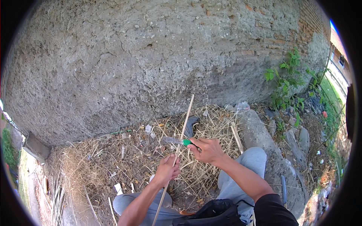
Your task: The person uses a small green-handled utility knife to shave thin strips or fibers from a bamboo slat while sitting outdoors.
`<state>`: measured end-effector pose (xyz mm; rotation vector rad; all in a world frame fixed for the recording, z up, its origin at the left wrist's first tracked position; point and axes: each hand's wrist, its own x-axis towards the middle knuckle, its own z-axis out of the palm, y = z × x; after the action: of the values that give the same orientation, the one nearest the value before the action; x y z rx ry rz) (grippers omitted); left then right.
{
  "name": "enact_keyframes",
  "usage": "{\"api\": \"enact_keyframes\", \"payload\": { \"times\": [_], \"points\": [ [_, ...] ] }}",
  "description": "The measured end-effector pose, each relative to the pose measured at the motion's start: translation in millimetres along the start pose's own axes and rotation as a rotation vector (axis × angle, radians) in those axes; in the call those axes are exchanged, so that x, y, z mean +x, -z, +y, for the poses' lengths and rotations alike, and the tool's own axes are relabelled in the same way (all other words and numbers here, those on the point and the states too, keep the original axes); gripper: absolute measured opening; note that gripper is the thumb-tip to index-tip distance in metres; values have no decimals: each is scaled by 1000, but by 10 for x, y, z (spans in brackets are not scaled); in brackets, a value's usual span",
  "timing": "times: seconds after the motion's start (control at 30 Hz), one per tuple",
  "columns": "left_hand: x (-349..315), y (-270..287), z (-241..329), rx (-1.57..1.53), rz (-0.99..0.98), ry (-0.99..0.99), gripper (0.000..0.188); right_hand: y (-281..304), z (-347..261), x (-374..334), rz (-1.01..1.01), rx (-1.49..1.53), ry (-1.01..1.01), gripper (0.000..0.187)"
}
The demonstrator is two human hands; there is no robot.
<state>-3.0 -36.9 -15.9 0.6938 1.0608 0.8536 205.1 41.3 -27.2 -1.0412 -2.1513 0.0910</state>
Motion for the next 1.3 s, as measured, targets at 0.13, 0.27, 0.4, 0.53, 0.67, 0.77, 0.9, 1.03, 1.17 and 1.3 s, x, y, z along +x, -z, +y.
{"api": "enact_keyframes", "payload": {
  "times": [0.13,0.27,0.4,0.53,0.67,0.77,0.9,1.03,1.17,1.3],
  "points": [
    [-215,21,-203,55,6,74,29,102,337,188,57,24,-323,35],
    [-227,-9,-208,43,19,123,29,-68,424,107,74,-11,-252,33],
    [-258,-8,-186,51,24,107,29,57,547,246,6,-60,-457,34],
    [-381,181,-200,259,8,181,30,168,885,251,-10,-156,-697,35],
    [-208,398,-205,126,75,138,30,74,416,242,-23,97,-675,38],
    [-71,265,-112,123,42,115,29,-37,121,77,-136,328,-397,42],
    [79,156,-72,131,81,73,30,-196,-35,-151,-199,320,-176,35],
    [82,77,-83,244,128,3,31,-252,9,-165,-94,254,-78,34],
    [68,45,-116,213,135,-32,31,-151,-75,-117,-33,161,-67,34],
    [49,-6,-66,133,126,-7,32,-121,-16,-73,7,136,-45,34]
  ]
}}
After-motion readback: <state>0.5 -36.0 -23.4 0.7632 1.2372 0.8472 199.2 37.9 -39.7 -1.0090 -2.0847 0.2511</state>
